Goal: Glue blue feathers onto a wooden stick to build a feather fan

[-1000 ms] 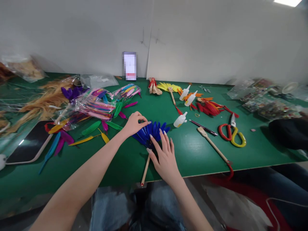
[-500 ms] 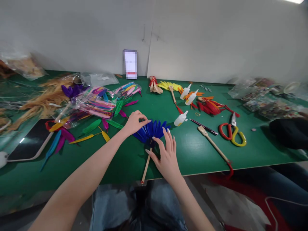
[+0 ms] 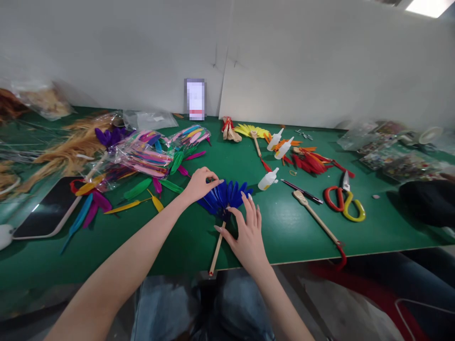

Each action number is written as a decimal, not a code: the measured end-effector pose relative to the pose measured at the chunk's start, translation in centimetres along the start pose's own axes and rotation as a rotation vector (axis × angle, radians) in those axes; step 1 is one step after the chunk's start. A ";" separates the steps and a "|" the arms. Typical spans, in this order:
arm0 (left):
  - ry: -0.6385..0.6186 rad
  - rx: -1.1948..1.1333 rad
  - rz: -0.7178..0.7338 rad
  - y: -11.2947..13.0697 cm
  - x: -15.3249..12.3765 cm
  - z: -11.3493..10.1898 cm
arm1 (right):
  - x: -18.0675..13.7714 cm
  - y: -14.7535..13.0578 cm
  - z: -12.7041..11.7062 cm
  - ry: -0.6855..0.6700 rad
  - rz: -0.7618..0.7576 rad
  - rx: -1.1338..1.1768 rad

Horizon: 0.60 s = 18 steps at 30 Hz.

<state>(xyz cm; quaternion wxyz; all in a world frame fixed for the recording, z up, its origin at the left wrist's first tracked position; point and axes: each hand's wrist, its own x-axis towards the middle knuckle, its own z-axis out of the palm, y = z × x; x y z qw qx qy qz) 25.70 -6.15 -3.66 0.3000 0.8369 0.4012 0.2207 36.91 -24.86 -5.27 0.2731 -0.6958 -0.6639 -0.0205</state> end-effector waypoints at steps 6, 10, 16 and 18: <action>-0.003 0.002 -0.008 0.0 0.0 0.0 | 0.0 -0.1 -0.1 -0.006 0.001 -0.003; 0.003 0.001 -0.008 0.1 0.0 -0.1 | 0.0 0.0 -0.1 -0.003 0.006 -0.005; 0.036 -0.014 -0.007 0.0 0.2 -0.5 | 0.1 -0.1 -0.1 0.002 0.006 -0.014; 0.061 -0.021 -0.023 -0.1 0.3 -0.9 | 0.1 -0.1 -0.1 0.002 0.006 -0.014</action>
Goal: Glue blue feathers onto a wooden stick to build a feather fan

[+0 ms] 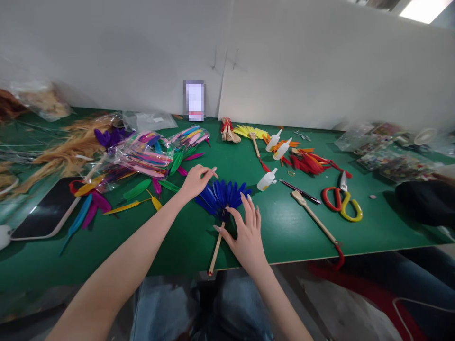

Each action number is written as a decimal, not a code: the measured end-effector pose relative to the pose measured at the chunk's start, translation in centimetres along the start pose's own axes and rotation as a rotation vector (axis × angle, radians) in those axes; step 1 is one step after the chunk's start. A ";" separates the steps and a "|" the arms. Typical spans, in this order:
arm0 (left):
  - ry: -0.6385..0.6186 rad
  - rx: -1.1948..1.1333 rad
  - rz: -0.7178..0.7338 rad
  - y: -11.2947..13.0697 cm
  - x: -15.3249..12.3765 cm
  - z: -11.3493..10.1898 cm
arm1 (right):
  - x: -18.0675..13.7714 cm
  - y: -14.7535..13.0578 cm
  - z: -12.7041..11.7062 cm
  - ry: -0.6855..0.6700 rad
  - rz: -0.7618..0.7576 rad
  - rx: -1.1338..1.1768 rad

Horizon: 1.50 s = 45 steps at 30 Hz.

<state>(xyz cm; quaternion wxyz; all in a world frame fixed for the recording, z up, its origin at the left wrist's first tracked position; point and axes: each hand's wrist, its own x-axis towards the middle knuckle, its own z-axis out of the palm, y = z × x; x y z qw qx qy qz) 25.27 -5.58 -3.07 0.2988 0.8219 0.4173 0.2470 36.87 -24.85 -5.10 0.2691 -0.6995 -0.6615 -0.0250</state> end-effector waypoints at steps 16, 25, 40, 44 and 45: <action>-0.057 0.051 -0.012 -0.7 0.0 -0.4 | 0.0 0.0 0.0 0.005 -0.001 -0.011; -0.061 0.095 -0.019 -0.5 -0.3 -0.3 | 0.0 0.0 0.0 0.006 -0.001 -0.012; -0.066 0.078 -0.033 -0.4 -0.2 -0.4 | 0.0 0.0 0.0 -0.003 0.005 0.002; -0.086 0.083 -0.046 -0.3 -0.3 -0.7 | 0.0 0.0 -0.1 -0.003 0.006 0.003; -0.091 0.084 -0.048 -0.2 -0.3 -0.8 | 0.0 0.0 -0.1 -0.001 0.006 0.004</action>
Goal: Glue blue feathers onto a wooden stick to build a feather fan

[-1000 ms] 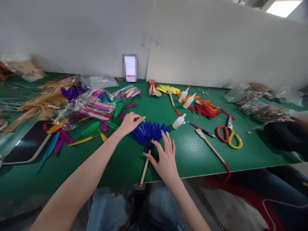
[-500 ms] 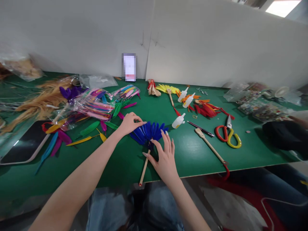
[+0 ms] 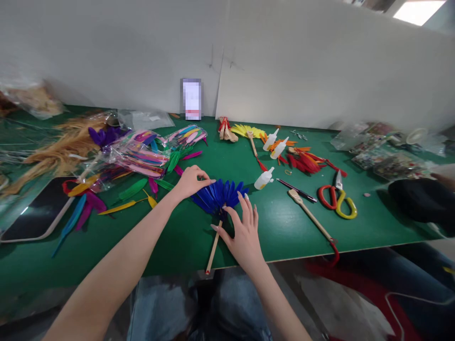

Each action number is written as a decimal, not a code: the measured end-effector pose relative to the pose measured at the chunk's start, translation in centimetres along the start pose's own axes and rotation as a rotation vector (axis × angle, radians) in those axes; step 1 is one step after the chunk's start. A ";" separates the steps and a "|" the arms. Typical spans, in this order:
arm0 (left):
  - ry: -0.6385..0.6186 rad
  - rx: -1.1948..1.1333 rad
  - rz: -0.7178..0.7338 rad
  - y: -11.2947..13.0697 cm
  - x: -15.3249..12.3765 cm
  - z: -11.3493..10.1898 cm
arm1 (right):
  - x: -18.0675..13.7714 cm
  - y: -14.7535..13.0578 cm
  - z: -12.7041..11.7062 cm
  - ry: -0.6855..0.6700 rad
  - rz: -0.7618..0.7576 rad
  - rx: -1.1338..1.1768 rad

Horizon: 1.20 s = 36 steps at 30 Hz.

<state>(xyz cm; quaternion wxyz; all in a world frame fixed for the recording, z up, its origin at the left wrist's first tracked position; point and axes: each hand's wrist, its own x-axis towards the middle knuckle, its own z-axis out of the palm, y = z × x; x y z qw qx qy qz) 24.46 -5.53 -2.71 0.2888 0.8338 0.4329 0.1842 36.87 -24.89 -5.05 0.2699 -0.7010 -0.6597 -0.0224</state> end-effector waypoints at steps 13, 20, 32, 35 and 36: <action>-0.020 0.002 -0.005 0.2 -0.2 -0.5 | 0.0 0.0 0.1 0.005 0.005 0.000; -0.026 -0.007 -0.003 0.4 -0.3 -0.6 | 0.0 0.0 0.1 0.007 0.001 0.003; 0.098 0.031 0.043 0.0 0.4 -0.6 | 0.0 0.1 0.2 0.014 -0.007 0.009; 0.097 0.063 0.051 1.1 1.0 -0.1 | 0.0 0.2 0.2 0.013 -0.014 0.012; 0.069 0.082 0.046 1.5 1.3 0.1 | 0.0 0.2 0.2 0.019 -0.017 0.012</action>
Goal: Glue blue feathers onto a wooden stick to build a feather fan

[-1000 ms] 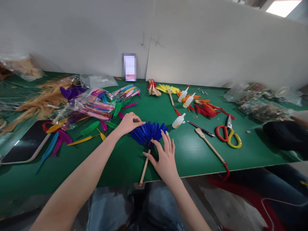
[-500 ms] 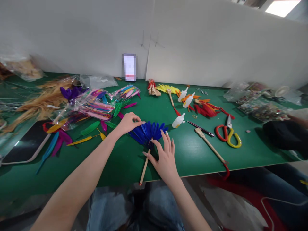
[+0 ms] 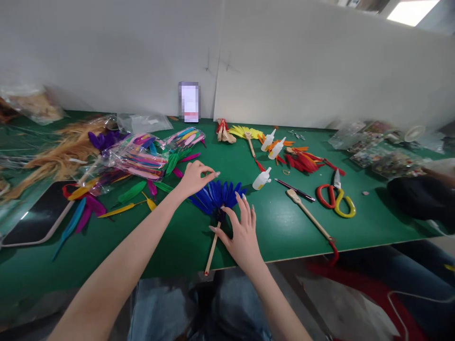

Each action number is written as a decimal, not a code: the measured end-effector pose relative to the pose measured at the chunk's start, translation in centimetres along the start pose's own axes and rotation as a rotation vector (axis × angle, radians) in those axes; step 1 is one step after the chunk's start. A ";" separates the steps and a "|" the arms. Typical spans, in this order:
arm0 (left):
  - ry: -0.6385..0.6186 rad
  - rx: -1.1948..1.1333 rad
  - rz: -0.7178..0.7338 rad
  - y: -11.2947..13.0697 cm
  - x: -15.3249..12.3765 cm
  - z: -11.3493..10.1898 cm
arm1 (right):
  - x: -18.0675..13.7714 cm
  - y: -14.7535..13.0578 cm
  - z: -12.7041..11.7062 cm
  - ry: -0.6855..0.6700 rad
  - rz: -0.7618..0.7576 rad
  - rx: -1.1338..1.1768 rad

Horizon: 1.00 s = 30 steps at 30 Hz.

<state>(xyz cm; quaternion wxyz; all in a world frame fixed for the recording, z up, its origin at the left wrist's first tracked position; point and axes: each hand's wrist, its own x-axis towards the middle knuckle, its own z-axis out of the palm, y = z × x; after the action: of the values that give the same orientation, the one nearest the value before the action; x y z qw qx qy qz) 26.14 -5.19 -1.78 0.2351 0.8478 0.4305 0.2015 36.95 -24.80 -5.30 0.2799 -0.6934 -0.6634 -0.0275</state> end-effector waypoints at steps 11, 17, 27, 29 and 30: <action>-0.203 0.023 -0.017 1.4 1.1 0.8 | 0.0 0.1 0.0 -0.007 0.002 0.005; -0.189 -0.023 -0.013 1.7 1.0 1.1 | 0.1 -0.1 -0.3 -0.040 0.023 0.001; -0.162 -0.046 -0.017 1.9 0.9 1.5 | 0.0 0.0 -0.2 -0.043 0.025 0.011; -0.158 -0.047 -0.016 1.9 0.9 1.6 | 0.1 -0.1 -0.3 -0.051 0.028 0.013; -0.155 -0.048 -0.013 1.9 0.9 1.6 | 0.1 -0.1 -0.4 -0.055 0.029 0.013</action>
<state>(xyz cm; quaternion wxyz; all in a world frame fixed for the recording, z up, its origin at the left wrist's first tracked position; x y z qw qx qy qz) 28.74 -5.83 -1.87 0.2893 0.8521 0.4117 0.1438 36.96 -24.88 -4.90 0.2665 -0.7016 -0.6608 0.0001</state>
